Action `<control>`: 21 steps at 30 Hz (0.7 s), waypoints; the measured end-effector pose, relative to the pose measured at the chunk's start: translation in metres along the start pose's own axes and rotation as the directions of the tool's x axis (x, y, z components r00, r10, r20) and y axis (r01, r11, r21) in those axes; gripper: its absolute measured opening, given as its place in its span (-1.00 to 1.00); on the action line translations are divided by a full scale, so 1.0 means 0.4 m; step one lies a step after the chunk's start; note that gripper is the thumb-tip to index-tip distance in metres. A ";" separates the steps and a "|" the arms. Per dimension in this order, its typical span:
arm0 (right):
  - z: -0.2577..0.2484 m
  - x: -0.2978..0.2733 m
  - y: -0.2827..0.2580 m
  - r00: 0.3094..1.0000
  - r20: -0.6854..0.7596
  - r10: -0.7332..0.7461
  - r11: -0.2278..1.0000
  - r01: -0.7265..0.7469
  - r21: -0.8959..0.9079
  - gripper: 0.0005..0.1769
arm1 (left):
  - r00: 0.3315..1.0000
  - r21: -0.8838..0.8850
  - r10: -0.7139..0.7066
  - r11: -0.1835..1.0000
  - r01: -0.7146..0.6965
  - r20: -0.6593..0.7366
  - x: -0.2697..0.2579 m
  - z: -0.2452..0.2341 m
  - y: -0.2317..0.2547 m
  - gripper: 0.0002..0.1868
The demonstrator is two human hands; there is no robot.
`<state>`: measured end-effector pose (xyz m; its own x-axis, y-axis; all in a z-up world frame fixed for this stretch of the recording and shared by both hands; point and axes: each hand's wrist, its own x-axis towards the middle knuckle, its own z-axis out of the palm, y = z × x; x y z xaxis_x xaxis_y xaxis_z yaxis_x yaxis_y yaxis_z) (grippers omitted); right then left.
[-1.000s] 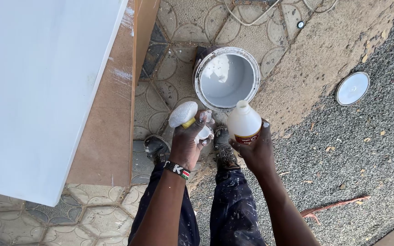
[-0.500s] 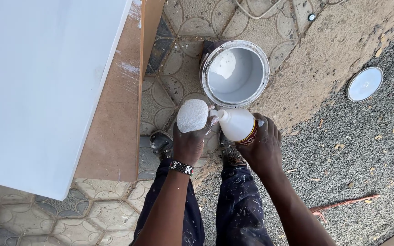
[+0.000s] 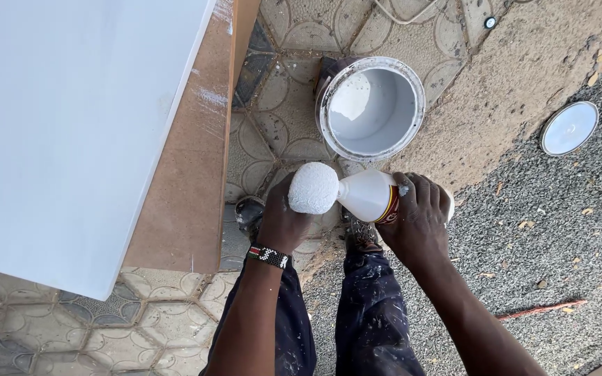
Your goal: Painting furniture panels with white paint using a sponge applicator.
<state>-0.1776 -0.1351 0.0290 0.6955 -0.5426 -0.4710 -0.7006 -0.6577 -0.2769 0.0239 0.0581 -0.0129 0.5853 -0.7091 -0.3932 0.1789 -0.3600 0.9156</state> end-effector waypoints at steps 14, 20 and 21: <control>-0.055 -0.008 -0.085 0.994 0.087 0.064 0.990 -0.074 0.120 0.28 | 0.949 -0.342 -0.314 0.890 0.303 0.023 0.024 0.017 0.061 -0.38; -0.048 -0.001 -0.100 0.991 0.120 0.065 0.995 -0.074 0.071 0.31 | 0.841 -0.311 -0.508 0.843 0.440 -0.186 0.019 0.023 -0.006 -0.37; -0.046 -0.003 -0.100 0.991 0.128 0.040 0.999 -0.044 0.026 0.34 | 0.779 -0.234 -0.584 0.809 0.539 -0.227 0.019 0.024 -0.034 -0.38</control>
<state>-0.1475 -0.1178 0.0562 0.6406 -0.4971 -0.5852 -0.7344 -0.6192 -0.2779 0.0184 0.0520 -0.0294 0.5312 -0.2044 -0.8222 0.6452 -0.5313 0.5490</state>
